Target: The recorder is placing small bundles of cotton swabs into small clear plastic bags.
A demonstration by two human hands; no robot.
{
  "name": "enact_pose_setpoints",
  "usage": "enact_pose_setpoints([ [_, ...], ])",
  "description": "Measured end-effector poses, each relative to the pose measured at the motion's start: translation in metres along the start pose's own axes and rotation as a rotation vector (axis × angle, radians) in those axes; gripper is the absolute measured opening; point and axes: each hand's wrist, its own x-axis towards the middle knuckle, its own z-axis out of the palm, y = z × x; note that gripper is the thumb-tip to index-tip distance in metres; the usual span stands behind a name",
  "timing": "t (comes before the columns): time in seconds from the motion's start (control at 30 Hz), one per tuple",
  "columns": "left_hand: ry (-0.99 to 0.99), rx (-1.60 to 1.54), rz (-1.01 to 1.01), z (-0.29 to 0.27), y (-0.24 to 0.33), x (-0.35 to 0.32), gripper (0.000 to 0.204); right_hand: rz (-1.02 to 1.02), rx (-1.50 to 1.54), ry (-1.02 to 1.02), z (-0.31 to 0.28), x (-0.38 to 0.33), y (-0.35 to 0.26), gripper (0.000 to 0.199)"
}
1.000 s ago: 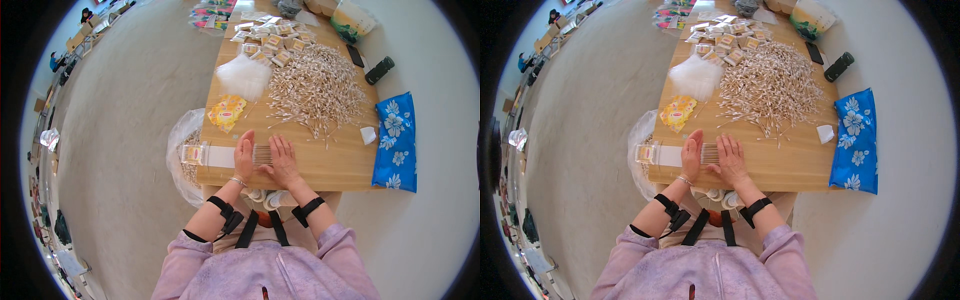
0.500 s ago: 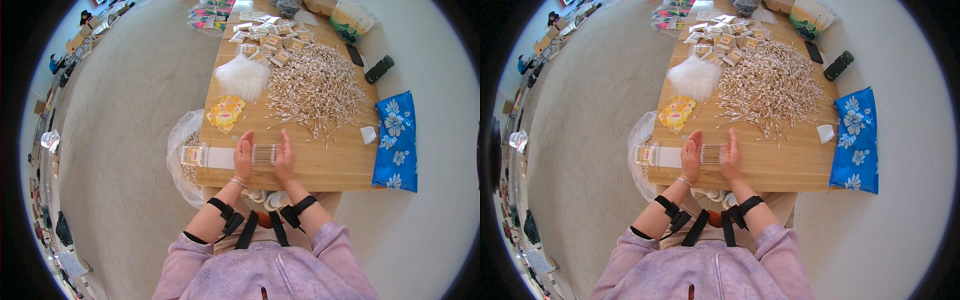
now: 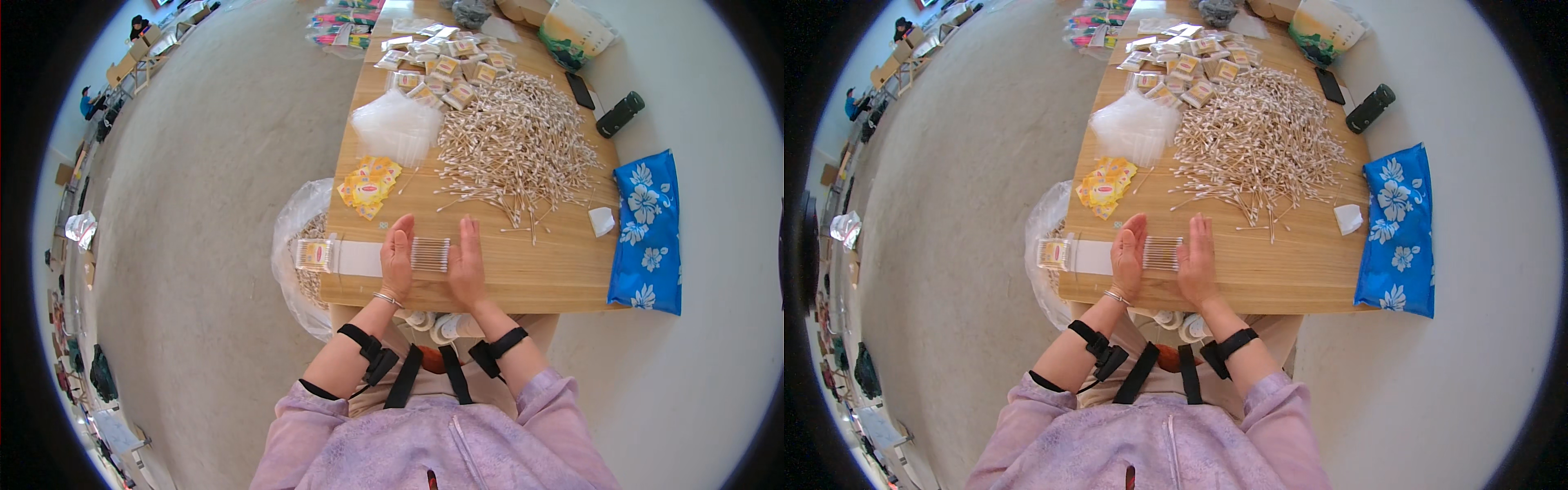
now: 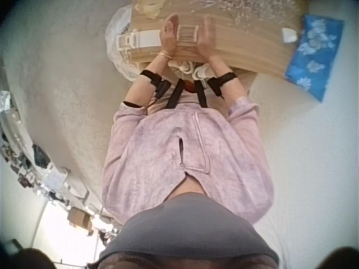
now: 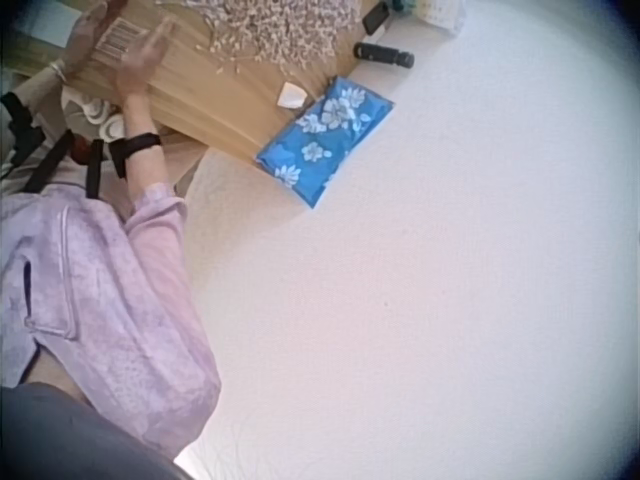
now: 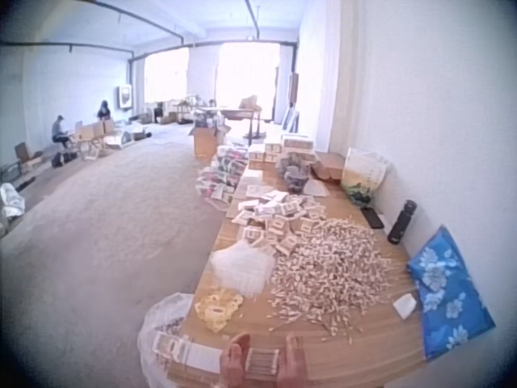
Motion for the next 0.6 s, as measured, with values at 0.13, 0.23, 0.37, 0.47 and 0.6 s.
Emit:
enact_pose_setpoints([
  [0.13,-0.005,0.002,0.035,-0.003,-0.003,0.002,0.056,-0.261,-0.710,-0.371,-0.001,-0.010,-0.006,0.078],
  [0.23,0.007,0.025,0.035,0.000,-0.005,0.001,0.057,-0.248,-0.820,-0.489,0.004,-0.014,-0.019,0.086],
  [0.37,-0.001,0.050,0.042,0.005,-0.002,0.000,0.058,-0.251,-0.885,-0.474,0.006,-0.016,-0.019,0.092],
  [0.47,0.044,-0.004,0.034,0.002,0.000,0.000,0.047,-0.266,-0.876,-0.449,0.010,-0.019,-0.020,0.094],
  [0.6,0.062,0.048,-0.016,-0.006,0.013,-0.006,0.039,-0.238,-0.828,-0.449,0.010,-0.018,-0.023,0.098],
])
